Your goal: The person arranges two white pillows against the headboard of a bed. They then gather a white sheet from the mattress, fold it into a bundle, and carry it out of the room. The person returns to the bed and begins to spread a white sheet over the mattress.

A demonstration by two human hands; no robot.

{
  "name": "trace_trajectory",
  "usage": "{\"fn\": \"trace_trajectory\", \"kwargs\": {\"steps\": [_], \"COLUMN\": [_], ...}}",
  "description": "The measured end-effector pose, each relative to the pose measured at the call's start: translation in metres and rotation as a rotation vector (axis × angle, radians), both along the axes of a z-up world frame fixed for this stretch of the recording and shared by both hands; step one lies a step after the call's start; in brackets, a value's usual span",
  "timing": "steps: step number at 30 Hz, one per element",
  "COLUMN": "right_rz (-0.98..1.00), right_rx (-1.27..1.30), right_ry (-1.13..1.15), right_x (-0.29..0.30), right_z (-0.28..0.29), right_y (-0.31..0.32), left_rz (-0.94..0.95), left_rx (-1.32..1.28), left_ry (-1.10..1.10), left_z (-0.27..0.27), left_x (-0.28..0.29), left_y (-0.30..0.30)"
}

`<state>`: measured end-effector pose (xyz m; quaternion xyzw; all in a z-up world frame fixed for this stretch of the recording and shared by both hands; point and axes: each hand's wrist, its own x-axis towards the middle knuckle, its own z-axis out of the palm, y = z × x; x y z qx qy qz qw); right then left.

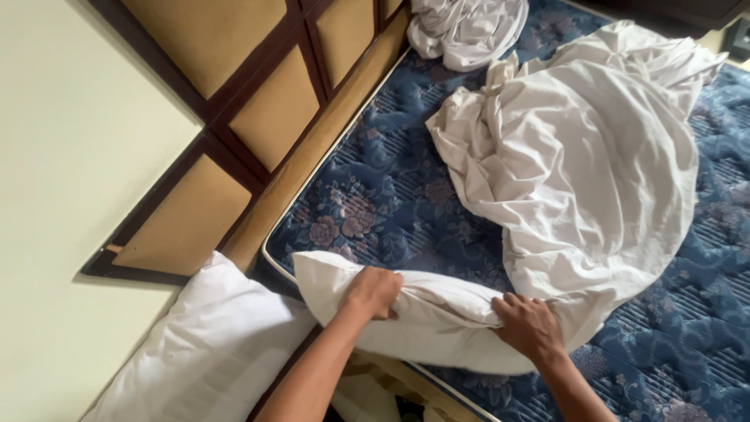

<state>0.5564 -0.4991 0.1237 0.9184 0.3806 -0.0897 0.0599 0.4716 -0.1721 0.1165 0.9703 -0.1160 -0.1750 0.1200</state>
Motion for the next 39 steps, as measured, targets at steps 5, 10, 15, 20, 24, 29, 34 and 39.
{"fn": "trace_trajectory", "kwargs": {"steps": [5,10,15,20,24,29,34,39], "right_rz": [-0.059,-0.180,-0.341,-0.411,-0.377,-0.339,-0.358,-0.271], "right_rx": [-0.039,-0.032,0.016,0.048,0.012,-0.072,-0.078,-0.040], "right_ry": [0.003,0.043,0.048,0.015,0.060,0.137,0.187,0.016], "right_x": [0.021,0.014,0.004,0.002,0.005,0.002,-0.007,-0.009], "right_z": [0.002,0.009,0.006,0.013,0.008,0.011,0.003,-0.021], "right_y": [-0.027,-0.032,-0.029,-0.023,-0.026,-0.022,-0.019,-0.025], "left_rz": [-0.001,-0.001,0.051,0.142,0.207,0.197,0.249,0.399], "left_rx": [0.053,0.073,0.207,0.216,0.320,0.378,0.323,0.173], "left_ry": [-0.057,-0.127,-0.122,-0.107,0.067,0.184,-0.044,-0.267], "left_z": [0.002,-0.018,0.001,0.007,0.053,0.050,-0.040,-0.047], "left_x": [0.030,0.033,0.020,0.022,0.020,0.012,-0.007,-0.020], "left_y": [-0.030,-0.048,-0.054,-0.046,-0.042,-0.050,-0.059,-0.059]}}
